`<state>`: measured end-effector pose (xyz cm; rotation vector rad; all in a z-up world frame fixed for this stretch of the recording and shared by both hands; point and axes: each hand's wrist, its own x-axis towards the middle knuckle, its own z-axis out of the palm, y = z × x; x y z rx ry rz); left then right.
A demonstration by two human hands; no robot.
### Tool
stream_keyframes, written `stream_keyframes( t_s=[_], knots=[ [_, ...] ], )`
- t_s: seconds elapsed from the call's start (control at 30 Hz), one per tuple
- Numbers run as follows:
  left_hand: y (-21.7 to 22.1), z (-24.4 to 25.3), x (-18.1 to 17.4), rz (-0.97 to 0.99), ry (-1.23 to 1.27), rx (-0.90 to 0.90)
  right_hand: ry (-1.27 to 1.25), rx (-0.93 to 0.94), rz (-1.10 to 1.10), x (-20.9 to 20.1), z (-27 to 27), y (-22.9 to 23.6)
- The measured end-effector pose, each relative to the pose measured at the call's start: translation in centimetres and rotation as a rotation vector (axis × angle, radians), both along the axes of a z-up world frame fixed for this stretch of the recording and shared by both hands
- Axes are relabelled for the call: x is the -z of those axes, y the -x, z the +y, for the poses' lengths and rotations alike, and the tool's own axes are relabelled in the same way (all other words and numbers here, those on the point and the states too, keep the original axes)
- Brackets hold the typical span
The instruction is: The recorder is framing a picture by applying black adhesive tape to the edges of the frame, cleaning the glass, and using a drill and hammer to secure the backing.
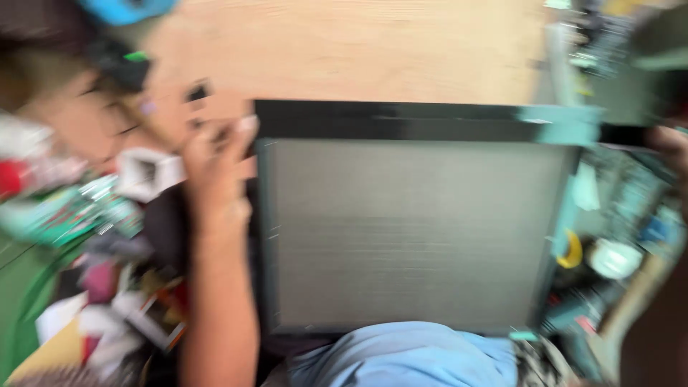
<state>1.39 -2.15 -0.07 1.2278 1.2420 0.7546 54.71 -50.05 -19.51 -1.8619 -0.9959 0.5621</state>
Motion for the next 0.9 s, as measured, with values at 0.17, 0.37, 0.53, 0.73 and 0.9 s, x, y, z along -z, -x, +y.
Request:
stream_keyframes(
  t_s=[0.17,0.37,0.53,0.73,0.9],
  knots=[
    [1.1,0.3,0.5,-0.089,0.006,0.043,0.054,0.155,-0.067,-13.2,9.2,7.1],
    [0.5,0.2,-1.0,-0.054,0.059,0.0,0.035,0.11,0.08,-14.8,11.6,8.5],
    [0.9,0.3,-0.8,-0.061,0.074,0.002,0.057,0.087,0.053,-14.7,11.7,8.6],
    [1.0,0.5,-0.9,-0.073,0.112,0.001,0.05,0.109,0.113,-14.4,11.7,8.7],
    [1.1,0.6,-0.8,-0.071,0.12,0.007,0.036,0.105,0.116,-14.4,12.1,8.9]
  ],
)
